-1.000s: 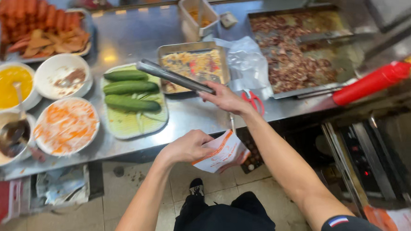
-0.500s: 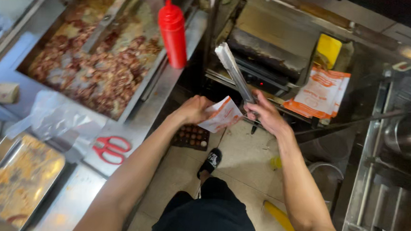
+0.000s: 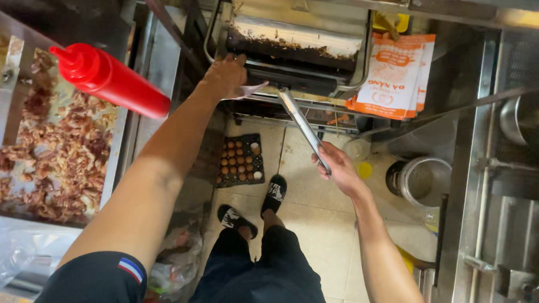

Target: The person washes a metal tray in a sink, then prepares bread rolls by filling them with meat and vegetables at a food preparation station.

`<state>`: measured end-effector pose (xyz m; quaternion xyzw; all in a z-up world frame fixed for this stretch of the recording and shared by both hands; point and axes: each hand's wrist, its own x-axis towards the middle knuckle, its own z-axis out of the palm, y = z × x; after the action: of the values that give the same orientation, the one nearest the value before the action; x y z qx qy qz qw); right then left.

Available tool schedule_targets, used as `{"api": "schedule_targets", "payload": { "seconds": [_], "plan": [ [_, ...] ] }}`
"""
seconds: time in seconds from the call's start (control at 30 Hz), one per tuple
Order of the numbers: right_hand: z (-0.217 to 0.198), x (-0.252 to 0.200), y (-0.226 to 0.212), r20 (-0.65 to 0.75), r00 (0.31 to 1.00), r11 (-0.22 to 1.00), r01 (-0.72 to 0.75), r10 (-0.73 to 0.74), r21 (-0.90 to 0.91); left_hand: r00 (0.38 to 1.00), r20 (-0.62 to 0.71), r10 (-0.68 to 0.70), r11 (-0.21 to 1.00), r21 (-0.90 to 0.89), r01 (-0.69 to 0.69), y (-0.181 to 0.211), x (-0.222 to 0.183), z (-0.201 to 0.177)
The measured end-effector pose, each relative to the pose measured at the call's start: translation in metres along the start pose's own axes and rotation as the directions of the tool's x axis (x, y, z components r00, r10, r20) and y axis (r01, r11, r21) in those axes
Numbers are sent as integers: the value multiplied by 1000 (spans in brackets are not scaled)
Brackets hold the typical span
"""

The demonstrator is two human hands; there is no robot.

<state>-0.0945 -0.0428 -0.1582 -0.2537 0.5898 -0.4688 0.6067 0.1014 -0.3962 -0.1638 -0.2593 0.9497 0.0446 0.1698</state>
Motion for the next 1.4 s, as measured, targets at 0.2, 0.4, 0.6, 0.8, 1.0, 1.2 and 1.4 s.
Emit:
{"api": "schedule_targets", "payload": {
  "seconds": [0.2, 0.4, 0.6, 0.8, 1.0, 1.2, 1.4],
  "plan": [
    [13, 20, 37, -211, 976, 996, -39, 55, 80, 987, -14, 160, 987, -4, -160, -18, 4, -2],
    [45, 61, 25, -366, 930, 988, 89, -36, 129, 960, 29, 277, 957, 78, -279, -39, 13, -55],
    [67, 129, 3, -565, 825, 963, 172, -25, 209, 914, -379, 143, 986, 135, -98, -102, 49, -119],
    [87, 178, 6, -643, 766, 950, 195, 7, 243, 523, -778, 348, 937, 297, -182, -152, 89, -67],
    [88, 258, 6, -661, 737, 896, 381, -144, 230, 366, -832, 416, 904, 424, -65, -160, 95, -81],
    [83, 231, -2, -676, 726, 947, 293, -130, 132, 887, -425, 182, 983, 49, -178, -119, 58, -135],
    [33, 49, 42, -486, 867, 970, 201, -112, 134, 988, 104, 118, 955, -283, -84, -80, 30, -139]
  ]
}}
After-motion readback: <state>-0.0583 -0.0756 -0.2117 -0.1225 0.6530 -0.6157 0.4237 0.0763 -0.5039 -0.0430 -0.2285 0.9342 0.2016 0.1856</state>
